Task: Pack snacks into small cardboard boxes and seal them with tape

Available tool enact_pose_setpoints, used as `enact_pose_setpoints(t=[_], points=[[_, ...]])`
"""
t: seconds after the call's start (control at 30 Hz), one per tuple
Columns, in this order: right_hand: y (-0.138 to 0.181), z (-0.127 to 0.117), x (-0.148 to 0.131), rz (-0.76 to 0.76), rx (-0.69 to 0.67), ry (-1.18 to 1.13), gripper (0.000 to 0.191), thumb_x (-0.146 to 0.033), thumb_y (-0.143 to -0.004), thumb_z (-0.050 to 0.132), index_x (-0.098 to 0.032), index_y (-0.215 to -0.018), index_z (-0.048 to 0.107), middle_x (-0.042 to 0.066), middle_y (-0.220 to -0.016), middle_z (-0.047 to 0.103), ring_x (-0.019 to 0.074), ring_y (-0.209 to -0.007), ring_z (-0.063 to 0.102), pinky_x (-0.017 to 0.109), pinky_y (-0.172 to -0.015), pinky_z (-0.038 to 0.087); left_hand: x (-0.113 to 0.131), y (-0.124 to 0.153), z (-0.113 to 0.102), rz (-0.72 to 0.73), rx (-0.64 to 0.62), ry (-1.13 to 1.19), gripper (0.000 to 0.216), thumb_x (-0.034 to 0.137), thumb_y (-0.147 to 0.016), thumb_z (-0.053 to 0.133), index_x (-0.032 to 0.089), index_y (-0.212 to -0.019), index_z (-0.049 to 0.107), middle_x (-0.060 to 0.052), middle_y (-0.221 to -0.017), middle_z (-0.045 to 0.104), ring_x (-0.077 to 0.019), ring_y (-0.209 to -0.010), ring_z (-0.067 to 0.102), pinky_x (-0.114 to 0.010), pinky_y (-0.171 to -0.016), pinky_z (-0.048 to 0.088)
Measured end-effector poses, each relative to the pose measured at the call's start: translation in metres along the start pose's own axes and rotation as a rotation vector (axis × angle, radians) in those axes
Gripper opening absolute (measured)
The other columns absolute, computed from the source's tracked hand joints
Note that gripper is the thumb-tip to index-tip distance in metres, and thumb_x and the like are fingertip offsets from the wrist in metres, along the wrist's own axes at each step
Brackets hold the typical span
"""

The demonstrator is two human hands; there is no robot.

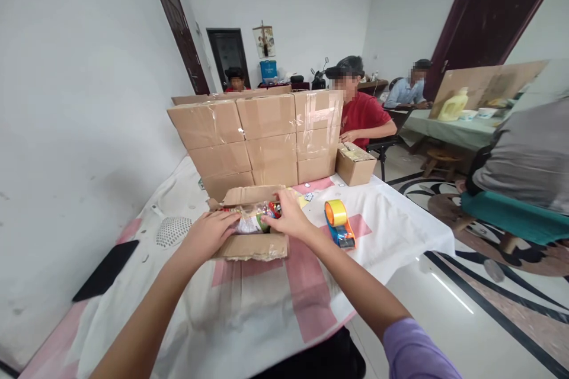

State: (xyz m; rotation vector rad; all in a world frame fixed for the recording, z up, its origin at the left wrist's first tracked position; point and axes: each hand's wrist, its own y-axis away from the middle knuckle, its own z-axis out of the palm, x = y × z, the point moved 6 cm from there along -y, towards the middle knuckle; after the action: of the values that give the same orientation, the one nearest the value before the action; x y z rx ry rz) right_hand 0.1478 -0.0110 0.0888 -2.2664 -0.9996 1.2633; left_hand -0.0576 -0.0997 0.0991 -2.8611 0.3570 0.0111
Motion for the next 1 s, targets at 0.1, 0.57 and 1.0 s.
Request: enact_pose_setpoints(t=[0.1,0.57,1.0], points=[[-0.004,-0.014,0.02,0.12,0.224,-0.081,0.051,-0.045,-0.082,0.071,-0.018,-0.121,0.052,0.015,-0.121,0.057,0.0325,-0.117,0.053,0.052,-0.105,0.041,0.003,-0.015,0.006,0.013,-0.099,0.008,0.04,0.038,-0.099,0.039,0.034,-0.118,0.074,-0.003,-0.114,0.078,-0.0279,-0.105,0.071,-0.04,-0.089,0.048],[-0.005,0.008,0.034,0.134,0.164,-0.518,0.019,-0.038,-0.093,0.055,-0.024,-0.093,0.068,0.003,-0.09,0.072,0.0207,-0.085,0.066,0.034,-0.081,0.054,-0.043,0.044,0.022,-0.237,0.308,0.392,0.055,0.052,-0.1,0.043,0.023,-0.145,0.05,-0.012,-0.149,0.056,-0.0285,-0.136,0.055,-0.046,-0.113,0.046],[-0.005,-0.005,0.053,0.208,0.256,-0.488,0.014,-0.034,-0.085,0.057,-0.022,-0.089,0.064,0.006,-0.092,0.073,0.0227,-0.088,0.068,0.036,-0.08,0.055,-0.023,0.043,0.03,-0.071,0.059,0.261,0.055,0.055,-0.101,0.043,0.028,-0.147,0.055,-0.007,-0.157,0.05,-0.0306,-0.144,0.041,-0.052,-0.119,0.036]])
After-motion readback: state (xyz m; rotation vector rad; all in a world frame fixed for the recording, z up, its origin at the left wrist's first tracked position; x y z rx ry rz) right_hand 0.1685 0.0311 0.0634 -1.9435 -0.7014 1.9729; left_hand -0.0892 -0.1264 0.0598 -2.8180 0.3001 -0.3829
